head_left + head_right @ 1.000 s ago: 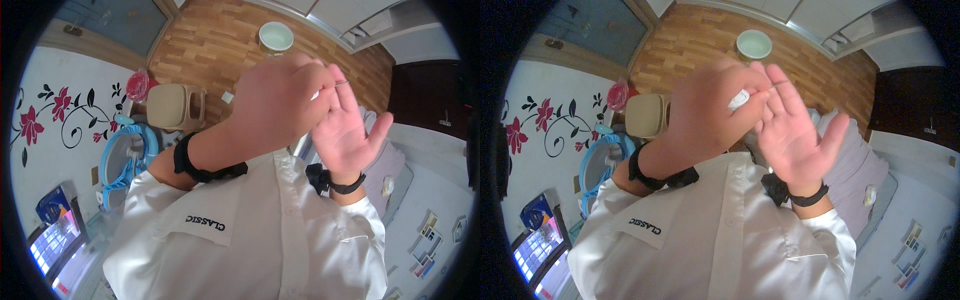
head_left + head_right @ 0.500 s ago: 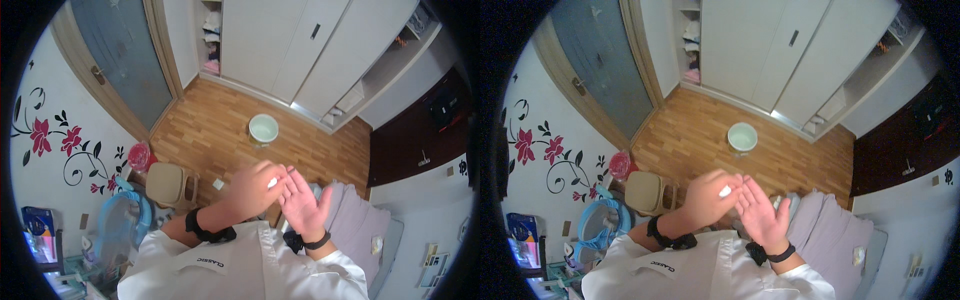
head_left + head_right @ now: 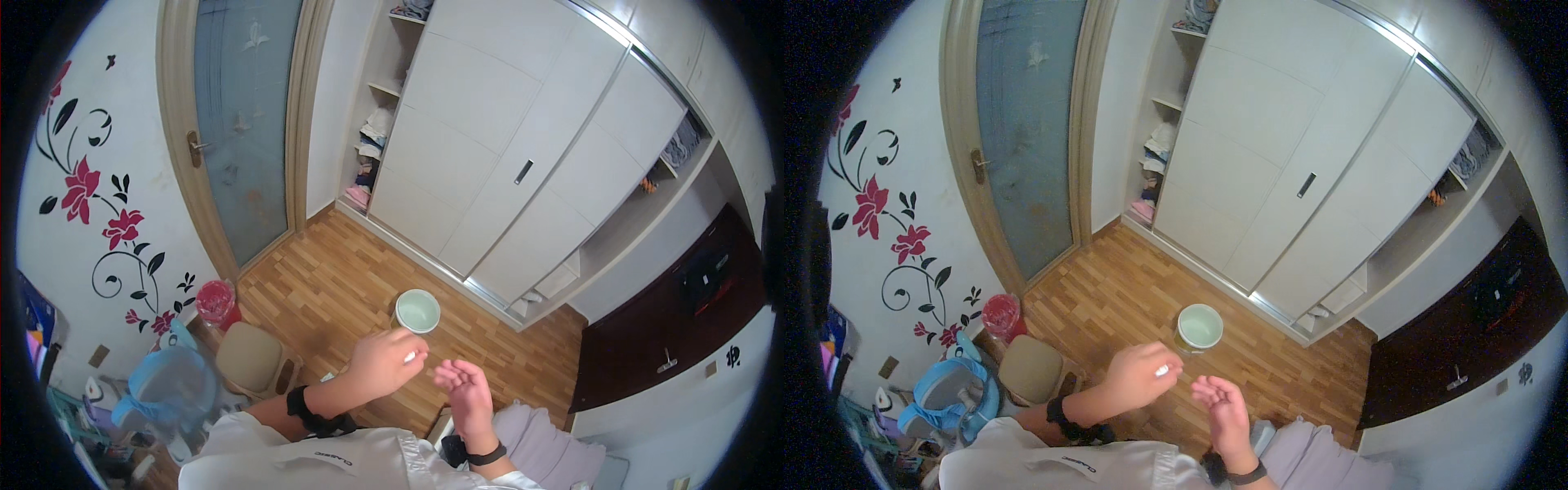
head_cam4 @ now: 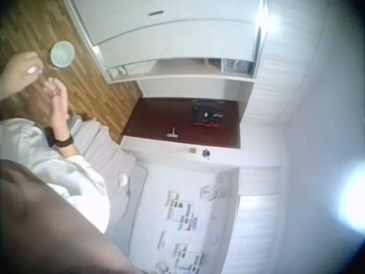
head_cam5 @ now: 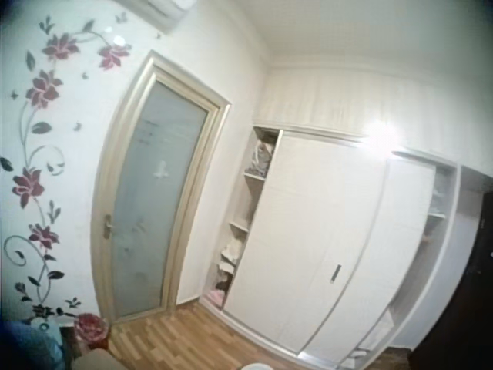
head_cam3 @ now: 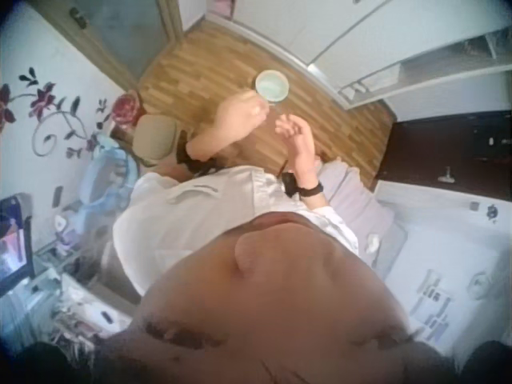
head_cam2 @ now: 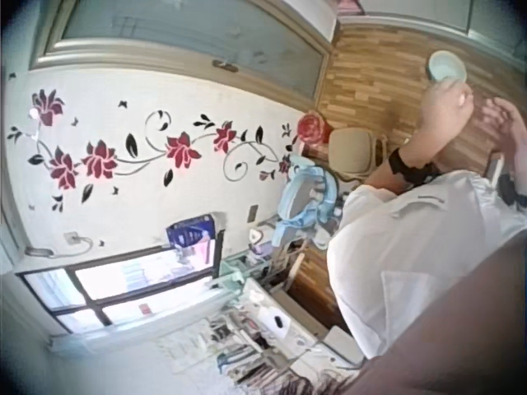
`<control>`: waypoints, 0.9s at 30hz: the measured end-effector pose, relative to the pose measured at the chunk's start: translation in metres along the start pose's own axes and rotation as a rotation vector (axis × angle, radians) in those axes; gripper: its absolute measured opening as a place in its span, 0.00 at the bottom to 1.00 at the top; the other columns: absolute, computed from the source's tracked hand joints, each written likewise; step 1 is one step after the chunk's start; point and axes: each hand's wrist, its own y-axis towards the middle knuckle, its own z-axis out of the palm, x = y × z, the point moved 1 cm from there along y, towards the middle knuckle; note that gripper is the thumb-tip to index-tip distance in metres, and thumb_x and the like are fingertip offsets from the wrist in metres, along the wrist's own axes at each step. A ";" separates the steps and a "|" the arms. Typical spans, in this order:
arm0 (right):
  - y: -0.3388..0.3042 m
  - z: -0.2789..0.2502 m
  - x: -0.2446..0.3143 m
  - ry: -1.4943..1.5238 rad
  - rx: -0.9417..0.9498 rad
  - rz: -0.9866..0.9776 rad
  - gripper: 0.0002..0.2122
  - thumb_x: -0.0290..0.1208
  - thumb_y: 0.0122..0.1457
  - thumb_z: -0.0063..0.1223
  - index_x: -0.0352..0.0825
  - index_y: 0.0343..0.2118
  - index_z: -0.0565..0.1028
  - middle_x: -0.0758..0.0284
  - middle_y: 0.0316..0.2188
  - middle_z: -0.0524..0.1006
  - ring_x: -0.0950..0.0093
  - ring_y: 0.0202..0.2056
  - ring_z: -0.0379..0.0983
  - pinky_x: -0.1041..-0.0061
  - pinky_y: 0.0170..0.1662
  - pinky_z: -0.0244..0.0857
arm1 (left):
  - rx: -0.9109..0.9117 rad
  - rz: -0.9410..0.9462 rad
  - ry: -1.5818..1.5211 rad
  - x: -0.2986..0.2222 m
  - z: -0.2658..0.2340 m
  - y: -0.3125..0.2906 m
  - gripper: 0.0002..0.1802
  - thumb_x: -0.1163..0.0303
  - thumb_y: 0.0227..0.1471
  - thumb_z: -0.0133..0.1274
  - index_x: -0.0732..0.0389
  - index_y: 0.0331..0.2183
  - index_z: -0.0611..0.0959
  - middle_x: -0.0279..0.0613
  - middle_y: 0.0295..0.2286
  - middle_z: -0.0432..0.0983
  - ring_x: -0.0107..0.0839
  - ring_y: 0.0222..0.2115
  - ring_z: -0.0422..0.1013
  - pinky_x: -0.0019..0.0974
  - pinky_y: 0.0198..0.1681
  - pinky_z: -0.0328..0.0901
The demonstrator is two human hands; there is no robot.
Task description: Repairing a sliding wardrobe door using tools and a cleaning cloth.
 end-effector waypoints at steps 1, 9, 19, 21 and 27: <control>0.006 0.002 0.001 -0.392 -0.048 -0.175 0.25 0.29 0.55 0.60 0.30 0.56 0.66 0.55 0.53 0.71 0.59 0.53 0.68 0.60 0.58 0.60 | 0.079 0.170 0.083 0.004 0.001 0.001 0.07 0.66 0.48 0.60 0.56 0.30 0.82 0.40 0.28 0.76 0.41 0.32 0.74 0.40 0.34 0.68; 0.077 -0.002 0.018 -1.360 0.213 -0.354 0.12 0.28 0.53 0.62 0.33 0.40 0.78 0.61 0.34 0.78 0.59 0.38 0.72 0.64 0.43 0.66 | 0.231 0.419 0.267 0.048 0.037 0.026 0.06 0.64 0.48 0.57 0.52 0.31 0.81 0.33 0.28 0.71 0.35 0.33 0.69 0.38 0.36 0.64; 0.207 -0.104 -0.002 -1.342 0.243 -0.187 0.05 0.26 0.51 0.62 0.35 0.31 0.79 0.62 0.26 0.75 0.60 0.31 0.70 0.65 0.35 0.66 | 0.340 0.447 0.263 0.127 0.122 0.149 0.05 0.64 0.50 0.56 0.52 0.27 0.78 0.34 0.26 0.69 0.35 0.32 0.68 0.38 0.34 0.63; 0.243 -0.116 -0.008 -1.345 0.252 -0.161 0.04 0.26 0.51 0.61 0.35 0.31 0.79 0.62 0.26 0.75 0.60 0.31 0.70 0.65 0.35 0.65 | 0.388 0.405 0.317 0.144 0.126 0.184 0.06 0.63 0.50 0.55 0.53 0.28 0.78 0.35 0.26 0.69 0.36 0.32 0.68 0.39 0.33 0.63; 0.384 -0.146 -0.017 -1.299 0.182 -0.296 0.02 0.27 0.53 0.60 0.38 0.30 0.79 0.64 0.27 0.75 0.61 0.31 0.71 0.65 0.34 0.67 | 0.291 0.208 0.362 0.195 0.094 0.289 0.09 0.61 0.52 0.55 0.56 0.28 0.79 0.39 0.27 0.73 0.40 0.32 0.70 0.43 0.34 0.66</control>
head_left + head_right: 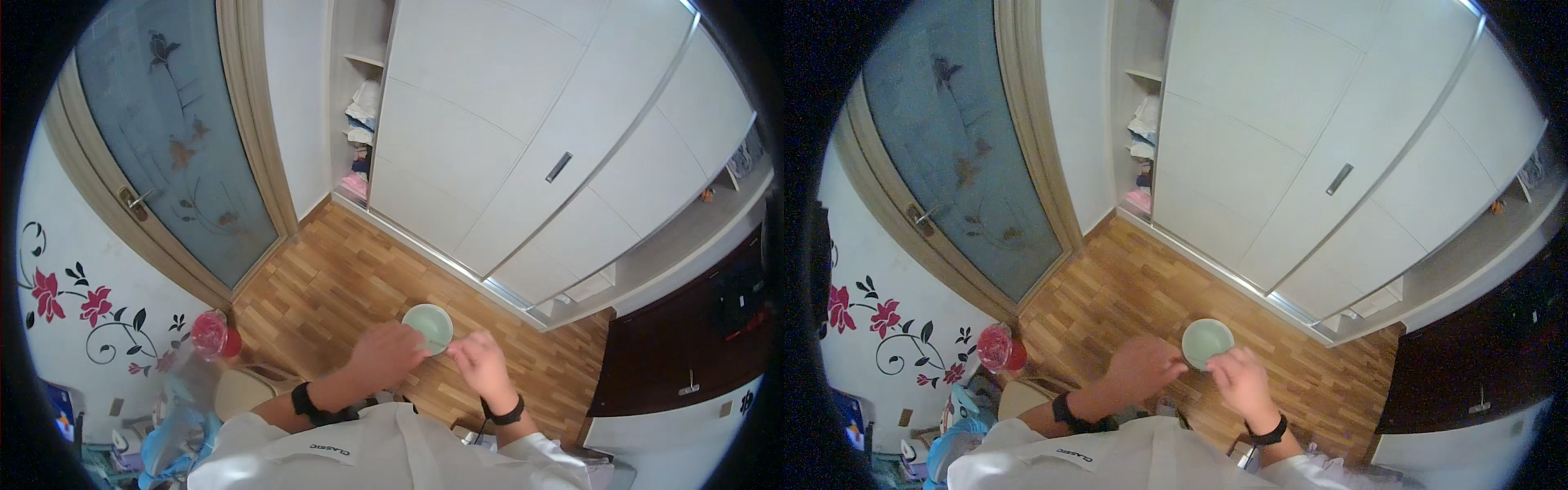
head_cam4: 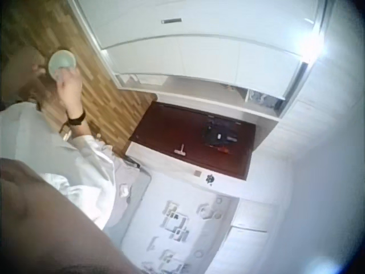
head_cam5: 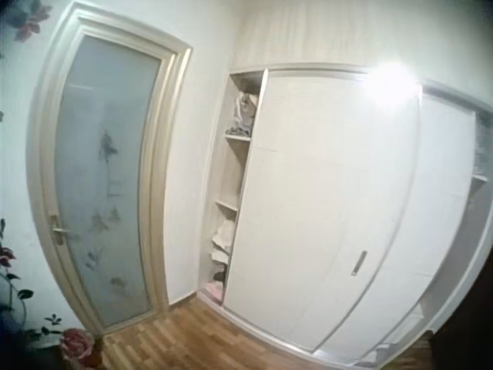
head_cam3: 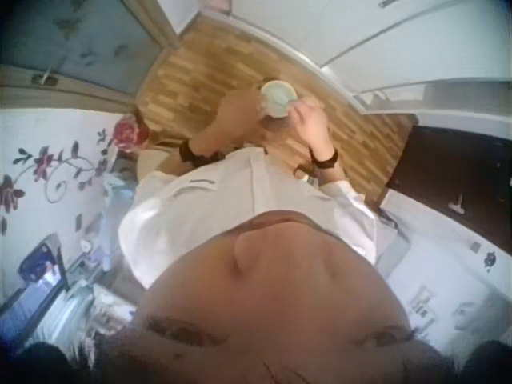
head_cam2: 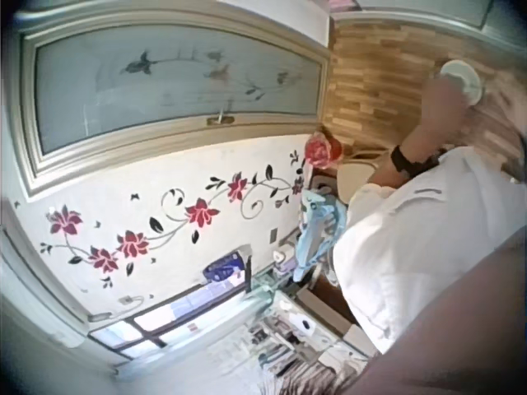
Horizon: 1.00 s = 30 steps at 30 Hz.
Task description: Repairing a sliding wardrobe door using tools and a cleaning cloth.
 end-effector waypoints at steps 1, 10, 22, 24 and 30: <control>0.019 0.002 -0.013 0.004 0.012 0.001 0.02 0.27 0.53 0.60 0.38 0.30 0.79 0.64 0.27 0.75 0.61 0.31 0.71 0.65 0.34 0.67 | -0.045 -0.085 0.017 0.021 -0.006 0.004 0.10 0.61 0.52 0.56 0.57 0.29 0.79 0.39 0.27 0.74 0.39 0.32 0.72 0.42 0.35 0.67; 0.227 -0.005 -0.143 0.118 -0.472 0.310 0.04 0.25 0.59 0.57 0.32 0.36 0.78 0.70 0.31 0.76 0.80 0.34 0.69 0.79 0.39 0.64 | -0.276 -0.634 0.014 0.259 -0.053 0.011 0.07 0.66 0.50 0.58 0.60 0.30 0.83 0.44 0.31 0.78 0.47 0.35 0.73 0.46 0.39 0.68; 0.513 -0.099 -0.190 0.159 -0.833 0.117 0.07 0.23 0.63 0.53 0.29 0.41 0.76 0.72 0.38 0.76 0.83 0.39 0.69 0.84 0.44 0.63 | -0.175 -0.350 0.033 0.498 -0.116 0.235 0.07 0.68 0.52 0.57 0.61 0.30 0.79 0.46 0.30 0.77 0.47 0.33 0.72 0.46 0.36 0.67; 0.548 -0.117 -0.205 0.087 -0.891 0.107 0.07 0.24 0.63 0.53 0.29 0.42 0.76 0.71 0.38 0.76 0.83 0.39 0.69 0.84 0.44 0.63 | -0.164 -0.274 -0.010 0.517 -0.111 0.290 0.07 0.68 0.52 0.57 0.61 0.32 0.80 0.46 0.30 0.76 0.48 0.33 0.72 0.46 0.37 0.67; 0.675 -0.156 -0.243 0.042 -0.949 -0.023 0.10 0.25 0.61 0.57 0.30 0.45 0.78 0.72 0.35 0.77 0.83 0.38 0.70 0.85 0.42 0.63 | -0.179 0.040 0.026 0.547 -0.090 0.457 0.05 0.71 0.50 0.58 0.60 0.30 0.79 0.42 0.28 0.76 0.44 0.32 0.72 0.44 0.35 0.67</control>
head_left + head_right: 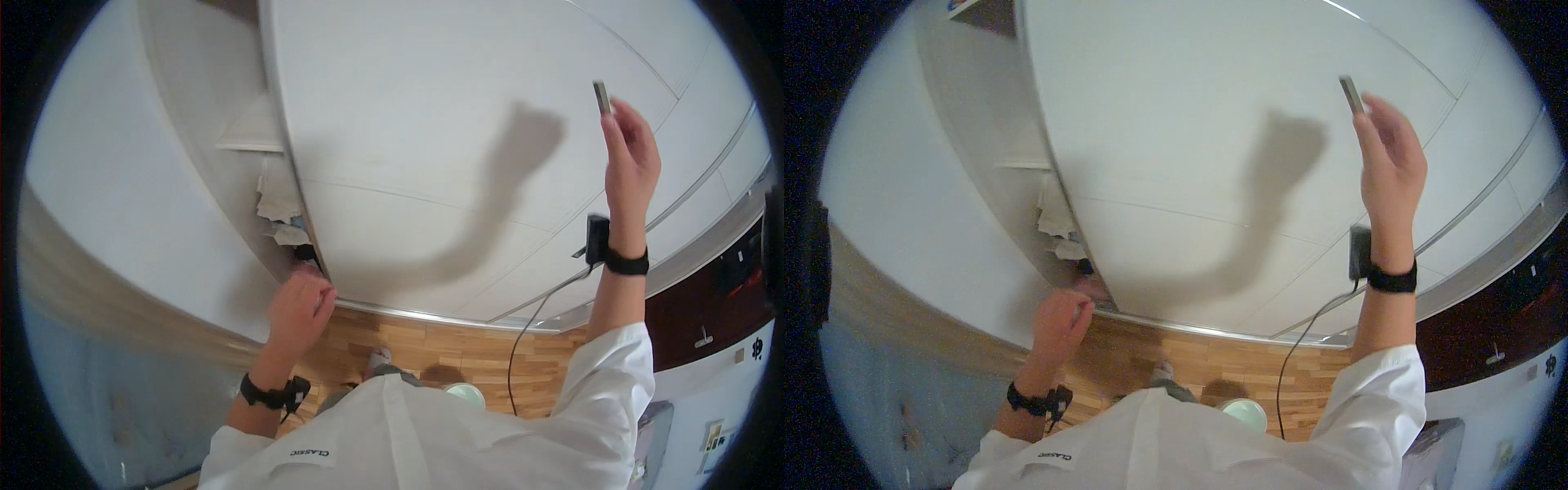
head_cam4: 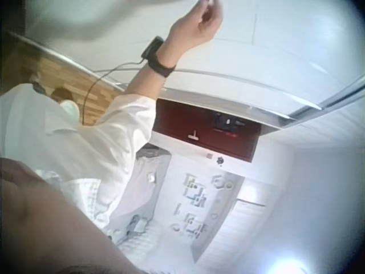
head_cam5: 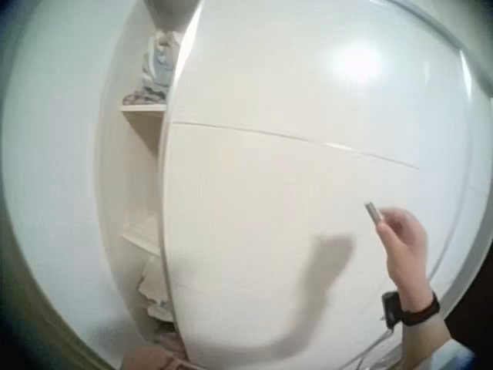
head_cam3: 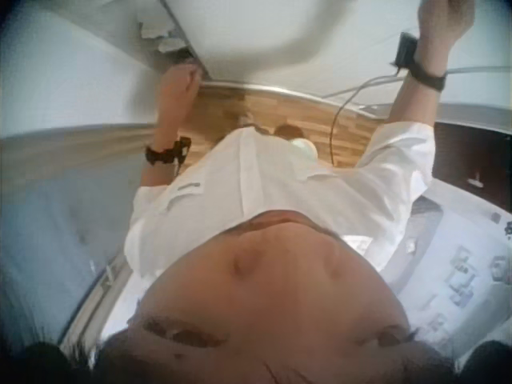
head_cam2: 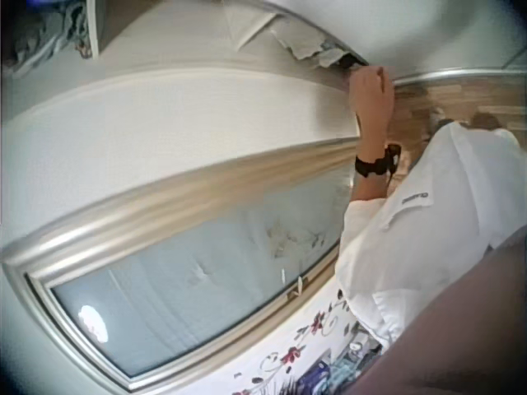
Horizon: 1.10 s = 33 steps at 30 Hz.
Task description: Repairing a sliding wardrobe door using tools and a cleaning cloth.
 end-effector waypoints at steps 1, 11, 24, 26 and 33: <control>0.017 0.008 -0.007 -0.072 0.014 -0.065 0.10 0.25 0.60 0.58 0.32 0.44 0.79 0.72 0.34 0.77 0.84 0.36 0.70 0.86 0.41 0.64 | -0.033 0.040 -0.020 -0.001 0.007 0.024 0.05 0.71 0.49 0.58 0.59 0.30 0.79 0.41 0.28 0.76 0.43 0.31 0.72 0.43 0.34 0.67; 0.066 0.056 -0.051 -0.412 -0.121 -0.406 0.09 0.21 0.55 0.63 0.36 0.39 0.81 0.72 0.30 0.78 0.84 0.30 0.72 0.87 0.34 0.66 | -0.181 0.375 -0.167 0.013 0.048 0.186 0.08 0.77 0.43 0.60 0.58 0.28 0.77 0.37 0.26 0.74 0.40 0.27 0.71 0.41 0.31 0.66; 0.011 0.068 0.001 -0.463 -0.169 -0.625 0.13 0.14 0.52 0.62 0.31 0.40 0.79 0.64 0.37 0.77 0.77 0.35 0.73 0.82 0.36 0.68 | -0.512 0.870 -0.129 0.052 0.047 0.190 0.10 0.72 0.41 0.53 0.50 0.31 0.77 0.31 0.29 0.74 0.32 0.30 0.71 0.36 0.31 0.62; 0.006 0.073 0.011 -0.499 -0.166 -0.625 0.13 0.14 0.52 0.62 0.31 0.41 0.78 0.64 0.37 0.77 0.76 0.35 0.74 0.82 0.36 0.68 | -0.554 0.934 -0.063 0.057 0.047 0.183 0.10 0.72 0.41 0.52 0.49 0.31 0.76 0.30 0.29 0.74 0.31 0.31 0.71 0.35 0.31 0.61; -0.015 0.107 0.017 -0.663 -0.211 -0.618 0.12 0.16 0.52 0.61 0.32 0.40 0.78 0.62 0.36 0.76 0.73 0.35 0.73 0.80 0.37 0.69 | -0.566 0.946 -0.132 0.086 0.050 0.167 0.09 0.71 0.42 0.50 0.47 0.31 0.75 0.28 0.31 0.74 0.28 0.33 0.71 0.33 0.31 0.60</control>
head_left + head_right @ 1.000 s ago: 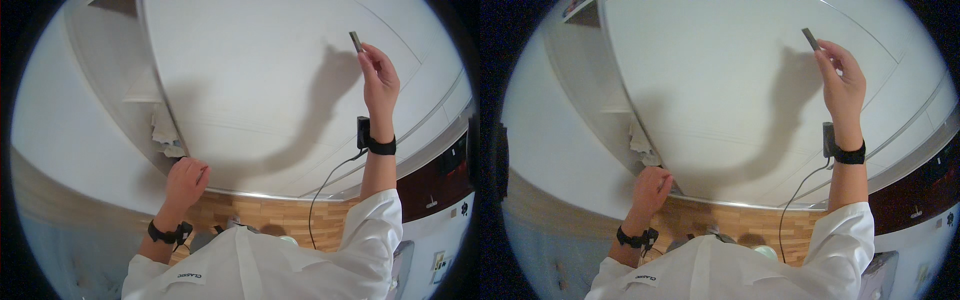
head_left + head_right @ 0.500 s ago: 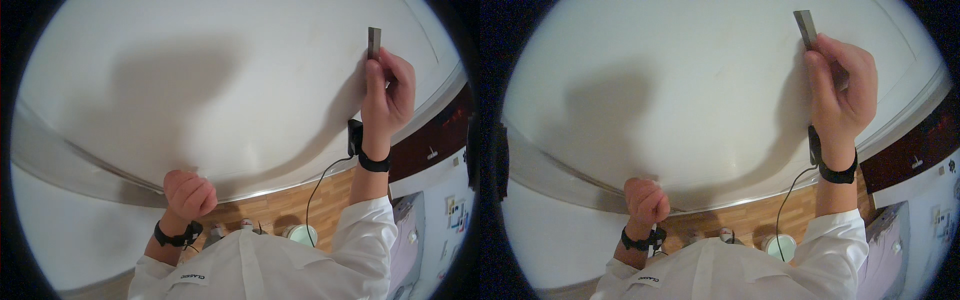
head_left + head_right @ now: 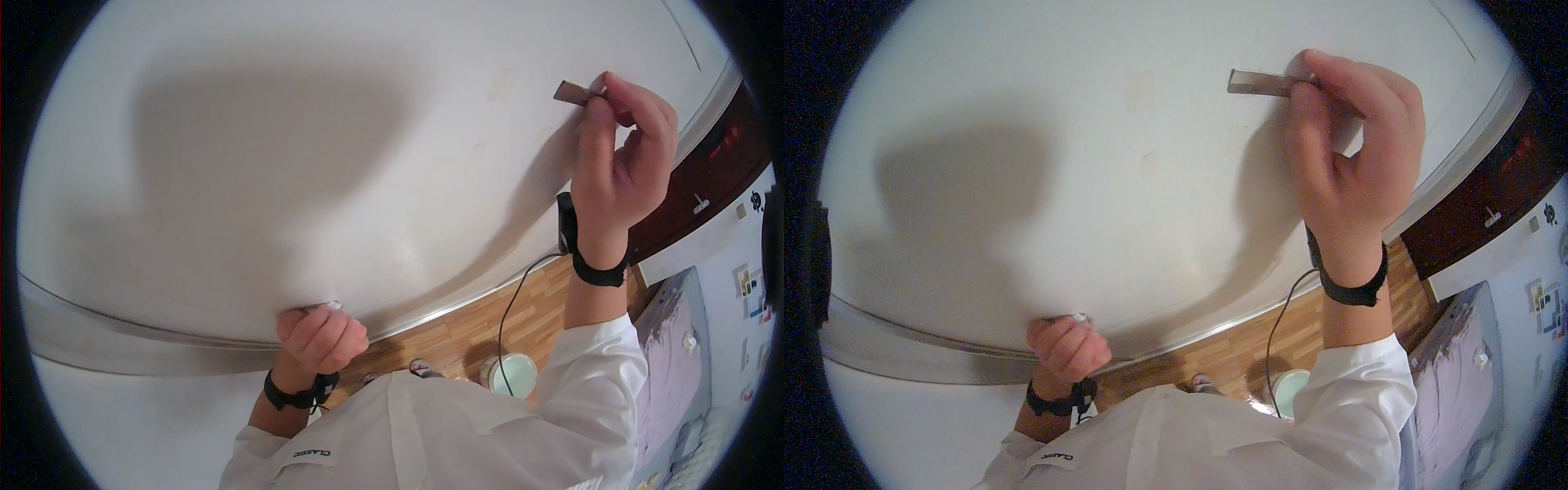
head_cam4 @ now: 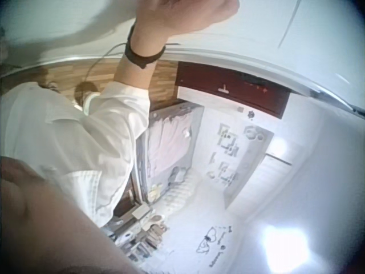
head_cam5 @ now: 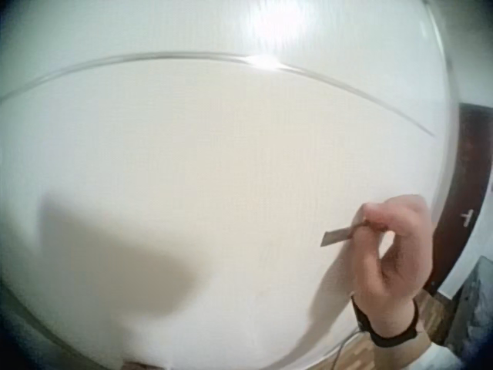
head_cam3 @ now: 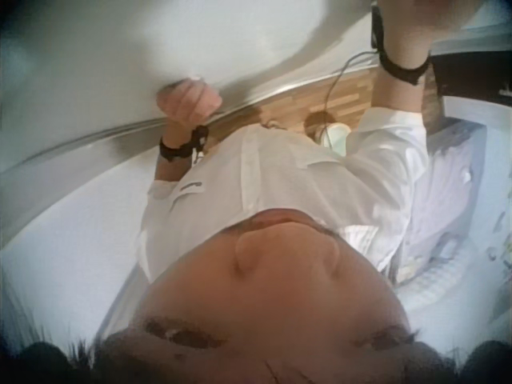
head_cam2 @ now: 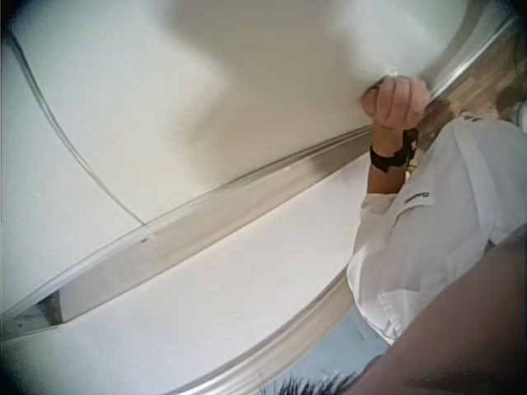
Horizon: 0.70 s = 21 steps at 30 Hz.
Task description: Repairing a sliding wardrobe door using tools and a cleaning cloth.
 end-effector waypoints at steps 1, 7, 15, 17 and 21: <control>-0.004 0.003 0.002 -0.005 0.003 0.006 0.12 0.16 0.52 0.61 0.32 0.40 0.78 0.62 0.36 0.76 0.73 0.35 0.73 0.80 0.37 0.69 | 0.013 -0.001 -0.009 0.002 -0.001 -0.003 0.10 0.71 0.42 0.50 0.47 0.31 0.75 0.28 0.31 0.74 0.28 0.33 0.71 0.33 0.31 0.60; -0.019 0.022 -0.012 -0.197 0.049 -0.060 0.12 0.19 0.53 0.62 0.33 0.41 0.75 0.61 0.35 0.76 0.68 0.37 0.72 0.76 0.38 0.70 | 0.031 0.000 -0.009 0.017 0.019 -0.010 0.09 0.71 0.43 0.50 0.48 0.31 0.75 0.28 0.31 0.74 0.27 0.32 0.71 0.33 0.32 0.61; -0.013 0.022 -0.023 -0.139 0.230 0.025 0.09 0.21 0.53 0.62 0.33 0.36 0.73 0.61 0.33 0.75 0.64 0.35 0.72 0.71 0.37 0.68 | 0.003 0.011 -0.037 0.028 0.039 -0.005 0.09 0.71 0.44 0.50 0.48 0.32 0.76 0.28 0.30 0.74 0.28 0.31 0.72 0.32 0.32 0.61; -0.007 0.021 -0.019 -0.113 0.266 0.085 0.08 0.22 0.54 0.61 0.33 0.35 0.73 0.61 0.32 0.75 0.64 0.34 0.72 0.71 0.37 0.68 | 0.019 0.021 -0.029 0.030 0.039 -0.001 0.09 0.71 0.44 0.50 0.48 0.32 0.76 0.28 0.30 0.74 0.28 0.31 0.72 0.32 0.31 0.61; 0.003 0.013 -0.014 -0.158 0.382 0.193 0.07 0.24 0.55 0.60 0.32 0.33 0.73 0.62 0.29 0.74 0.66 0.31 0.72 0.71 0.35 0.67 | 0.016 0.022 -0.014 0.028 0.046 0.000 0.09 0.71 0.43 0.50 0.49 0.31 0.77 0.29 0.30 0.75 0.29 0.30 0.72 0.32 0.30 0.61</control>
